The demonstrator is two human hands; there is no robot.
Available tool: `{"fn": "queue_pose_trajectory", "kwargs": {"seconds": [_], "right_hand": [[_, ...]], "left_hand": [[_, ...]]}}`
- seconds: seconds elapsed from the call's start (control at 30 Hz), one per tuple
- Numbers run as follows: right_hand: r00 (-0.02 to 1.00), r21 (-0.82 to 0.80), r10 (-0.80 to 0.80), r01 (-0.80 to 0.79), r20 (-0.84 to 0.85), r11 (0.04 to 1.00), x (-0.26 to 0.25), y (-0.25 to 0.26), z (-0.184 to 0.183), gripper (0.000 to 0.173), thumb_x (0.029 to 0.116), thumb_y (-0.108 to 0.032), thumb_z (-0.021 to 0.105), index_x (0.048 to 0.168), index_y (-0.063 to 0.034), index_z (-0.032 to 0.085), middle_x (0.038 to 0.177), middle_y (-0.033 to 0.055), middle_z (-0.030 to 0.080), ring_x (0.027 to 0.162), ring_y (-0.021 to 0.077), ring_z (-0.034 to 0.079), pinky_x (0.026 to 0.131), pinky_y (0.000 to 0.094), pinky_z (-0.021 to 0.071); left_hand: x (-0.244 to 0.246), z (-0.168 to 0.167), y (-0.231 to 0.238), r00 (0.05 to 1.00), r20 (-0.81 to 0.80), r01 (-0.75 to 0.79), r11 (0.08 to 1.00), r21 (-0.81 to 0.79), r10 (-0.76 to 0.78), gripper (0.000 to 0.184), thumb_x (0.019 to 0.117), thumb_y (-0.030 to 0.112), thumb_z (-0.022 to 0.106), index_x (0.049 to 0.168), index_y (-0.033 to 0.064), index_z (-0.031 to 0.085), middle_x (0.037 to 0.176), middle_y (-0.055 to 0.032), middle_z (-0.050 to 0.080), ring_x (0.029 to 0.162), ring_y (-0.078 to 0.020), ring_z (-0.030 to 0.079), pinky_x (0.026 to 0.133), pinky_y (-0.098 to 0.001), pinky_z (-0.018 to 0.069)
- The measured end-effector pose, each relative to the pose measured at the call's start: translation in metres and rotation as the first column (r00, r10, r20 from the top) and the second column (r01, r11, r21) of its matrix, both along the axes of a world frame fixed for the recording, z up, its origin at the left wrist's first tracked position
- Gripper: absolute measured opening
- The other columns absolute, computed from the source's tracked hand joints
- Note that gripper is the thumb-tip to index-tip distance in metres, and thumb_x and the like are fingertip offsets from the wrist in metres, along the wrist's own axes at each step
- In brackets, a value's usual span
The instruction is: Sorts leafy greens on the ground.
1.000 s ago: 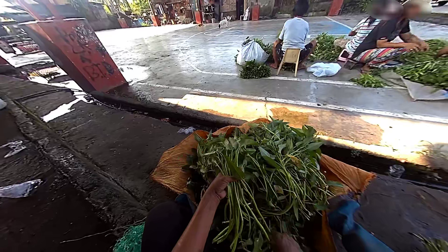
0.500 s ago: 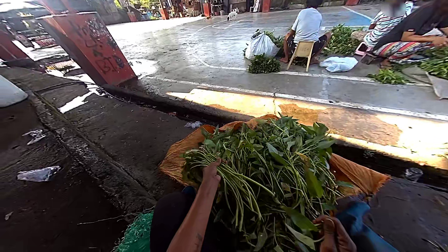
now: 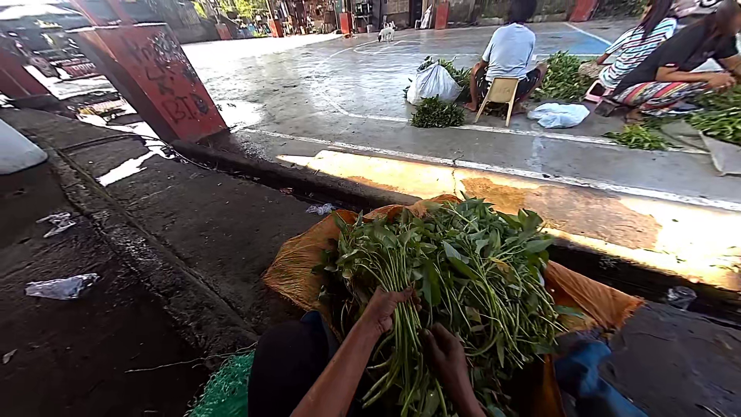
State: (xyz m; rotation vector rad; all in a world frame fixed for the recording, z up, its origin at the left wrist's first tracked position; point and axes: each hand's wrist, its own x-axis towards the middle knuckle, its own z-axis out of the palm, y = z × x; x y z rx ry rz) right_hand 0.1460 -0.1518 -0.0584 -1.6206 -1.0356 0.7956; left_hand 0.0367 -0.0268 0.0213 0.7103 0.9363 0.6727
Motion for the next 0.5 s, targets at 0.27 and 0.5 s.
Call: {"fn": "queue_pose_trajectory", "kwargs": {"seconds": [0.27, 0.5], "right_hand": [[0.767, -0.753, 0.556, -0.149, 0.322, 0.641, 0.044, -0.019, -0.005, 0.041, 0.0997, -0.025, 0.064, 0.137, -0.0088, 0.063, 0.145, 0.0279, 0.051, 0.127, 0.0476, 0.055, 0.101, 0.0616, 0.0482], [0.810, -0.520, 0.292, 0.019, 0.509, 0.854, 0.060, 0.054, 0.028, 0.040, 0.1067, -0.019, 0.049, 0.144, -0.0064, 0.056, 0.144, 0.0184, 0.057, 0.131, 0.0372, 0.056, 0.110, 0.0524, 0.0428]], "left_hand": [[-0.022, 0.007, 0.032, 0.933, -0.020, -0.351, 0.920, 0.174, 0.359, 0.027, 0.0939, -0.008, 0.063, 0.120, -0.0014, 0.062, 0.081, -0.0128, 0.068, 0.067, -0.0212, 0.068, 0.065, -0.0336, 0.0599], [-0.009, -0.013, 0.027, 0.946, -0.045, -0.318, 0.947, 0.047, 0.320, 0.018, 0.0939, -0.008, 0.064, 0.110, -0.0068, 0.057, 0.079, -0.0167, 0.068, 0.068, -0.0231, 0.069, 0.068, -0.0348, 0.0613]]}}
